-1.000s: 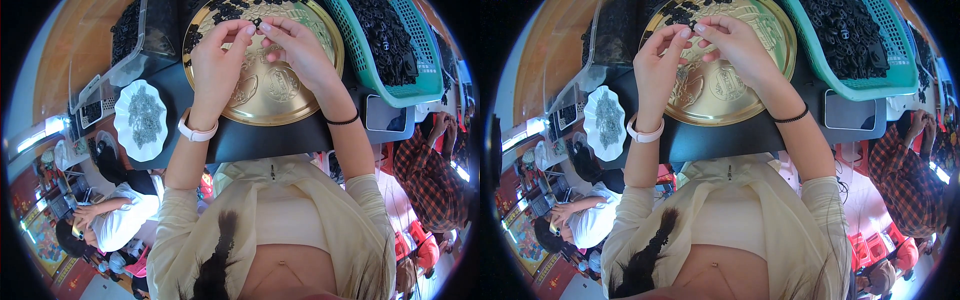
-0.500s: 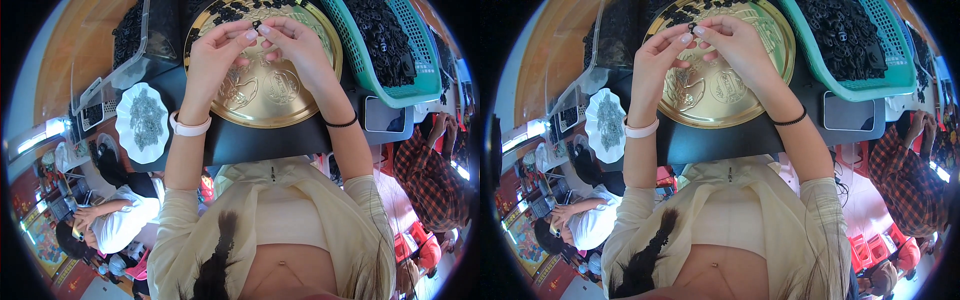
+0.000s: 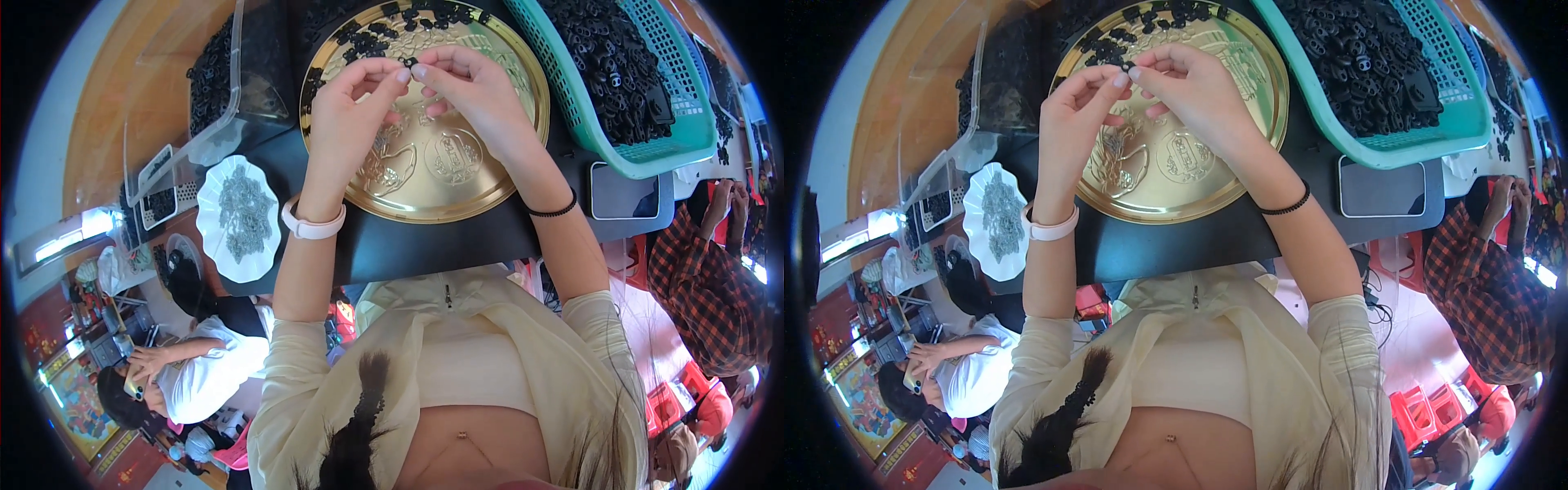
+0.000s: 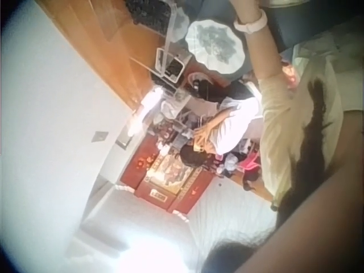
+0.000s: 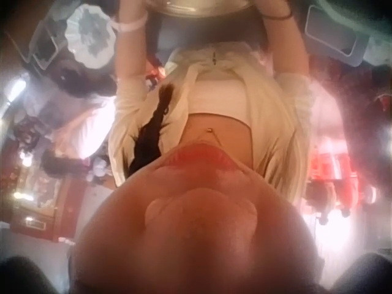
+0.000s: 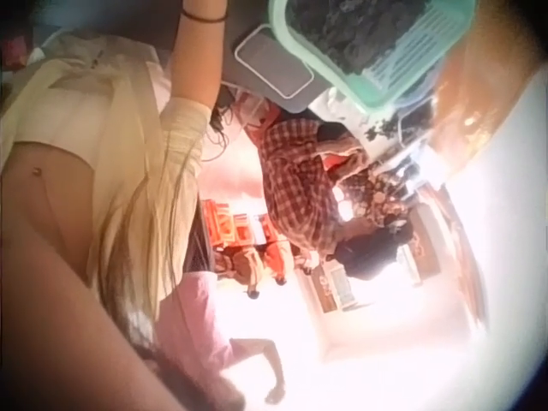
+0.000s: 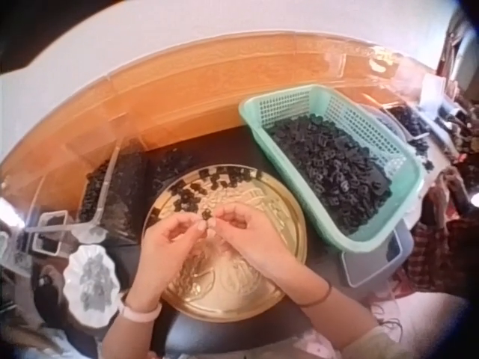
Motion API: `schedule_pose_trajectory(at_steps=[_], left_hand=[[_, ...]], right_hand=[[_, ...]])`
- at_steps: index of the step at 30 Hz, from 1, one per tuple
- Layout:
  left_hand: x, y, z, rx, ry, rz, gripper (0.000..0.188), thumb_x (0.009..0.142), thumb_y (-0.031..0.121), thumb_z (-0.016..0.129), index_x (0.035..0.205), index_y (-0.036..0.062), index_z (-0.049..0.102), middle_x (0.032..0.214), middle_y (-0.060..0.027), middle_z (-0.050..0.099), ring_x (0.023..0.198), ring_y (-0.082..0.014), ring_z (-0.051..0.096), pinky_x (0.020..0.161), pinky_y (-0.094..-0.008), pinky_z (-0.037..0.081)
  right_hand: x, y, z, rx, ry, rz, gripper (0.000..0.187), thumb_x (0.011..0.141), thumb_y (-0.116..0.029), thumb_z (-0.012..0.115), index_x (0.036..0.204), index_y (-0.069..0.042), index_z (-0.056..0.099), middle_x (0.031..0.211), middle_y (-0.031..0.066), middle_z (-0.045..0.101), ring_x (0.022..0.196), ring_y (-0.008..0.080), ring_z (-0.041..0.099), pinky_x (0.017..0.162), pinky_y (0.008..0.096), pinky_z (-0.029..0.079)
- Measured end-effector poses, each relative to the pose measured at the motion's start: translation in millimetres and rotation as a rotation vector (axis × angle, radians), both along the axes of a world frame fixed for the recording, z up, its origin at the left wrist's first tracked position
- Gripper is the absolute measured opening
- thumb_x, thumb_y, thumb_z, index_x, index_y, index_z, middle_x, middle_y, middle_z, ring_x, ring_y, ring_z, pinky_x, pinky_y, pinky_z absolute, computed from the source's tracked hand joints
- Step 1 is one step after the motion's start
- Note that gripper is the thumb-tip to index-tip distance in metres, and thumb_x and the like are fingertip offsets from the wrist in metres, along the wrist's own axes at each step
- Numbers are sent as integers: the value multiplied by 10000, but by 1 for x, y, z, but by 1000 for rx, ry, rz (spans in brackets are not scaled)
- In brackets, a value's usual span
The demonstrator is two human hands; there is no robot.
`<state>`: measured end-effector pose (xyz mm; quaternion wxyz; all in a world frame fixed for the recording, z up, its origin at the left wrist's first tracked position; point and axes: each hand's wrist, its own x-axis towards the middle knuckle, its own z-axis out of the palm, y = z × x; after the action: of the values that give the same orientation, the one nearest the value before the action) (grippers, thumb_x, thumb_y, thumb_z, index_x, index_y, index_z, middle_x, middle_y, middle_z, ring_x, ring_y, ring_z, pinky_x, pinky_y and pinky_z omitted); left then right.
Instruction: The person repeatedly picks up small black plastic parts and inserts springs into them to assemble cord lock toggles by hand.
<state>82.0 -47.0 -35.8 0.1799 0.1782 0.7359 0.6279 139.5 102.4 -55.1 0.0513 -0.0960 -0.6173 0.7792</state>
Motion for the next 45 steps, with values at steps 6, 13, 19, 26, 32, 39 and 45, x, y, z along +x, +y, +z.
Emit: schedule_pose_trajectory(at_steps=[6,13,19,26,32,39,45], left_hand=[[-50,5,-12,-184,304,13,246,814,138,651,1054,85,640,1015,-55,639,743,-116,608,613,-229,497],[-95,40,-40,-557,1068,83,189,825,167,578,994,165,662,921,-56,611,784,-254,621,670,-373,505],[-104,42,-39,-690,1102,86,174,837,207,570,978,157,658,899,-54,618,814,-254,615,677,-348,496],[-103,36,-27,-662,855,-1,177,797,290,607,874,144,672,834,-51,632,777,-260,622,661,-377,493],[-108,49,-31,-648,900,50,212,814,336,585,882,160,681,811,-50,640,762,-275,625,655,-374,493],[-100,49,-31,-617,953,45,157,818,256,595,912,160,676,864,-52,663,743,-235,635,620,-347,501],[-47,19,4,88,96,-60,256,903,192,543,1095,40,617,942,-57,682,778,-87,624,610,-176,451]], right_hand=[[-1,6,3,9,-46,-147,268,873,-166,575,1118,-57,584,919,36,575,810,91,553,660,228,512],[-6,11,-2,-95,-26,-254,254,846,-141,564,1086,-60,572,888,43,549,794,127,578,623,260,535],[-7,12,0,-91,-31,-262,247,839,-135,569,1074,-60,567,869,43,547,790,131,582,607,260,529],[-6,14,-2,-66,-14,-285,262,855,-151,556,1099,-55,556,887,52,556,792,134,584,621,253,522],[-7,14,-6,-64,-8,-303,268,864,-162,555,1108,-51,549,908,56,561,792,133,584,619,251,514],[-9,14,-5,-64,12,-326,276,851,-155,595,1108,-65,552,911,46,563,765,118,580,620,246,509],[-5,1,9,24,126,-295,326,846,-165,627,1149,-67,557,949,48,593,781,88,573,630,225,497]])
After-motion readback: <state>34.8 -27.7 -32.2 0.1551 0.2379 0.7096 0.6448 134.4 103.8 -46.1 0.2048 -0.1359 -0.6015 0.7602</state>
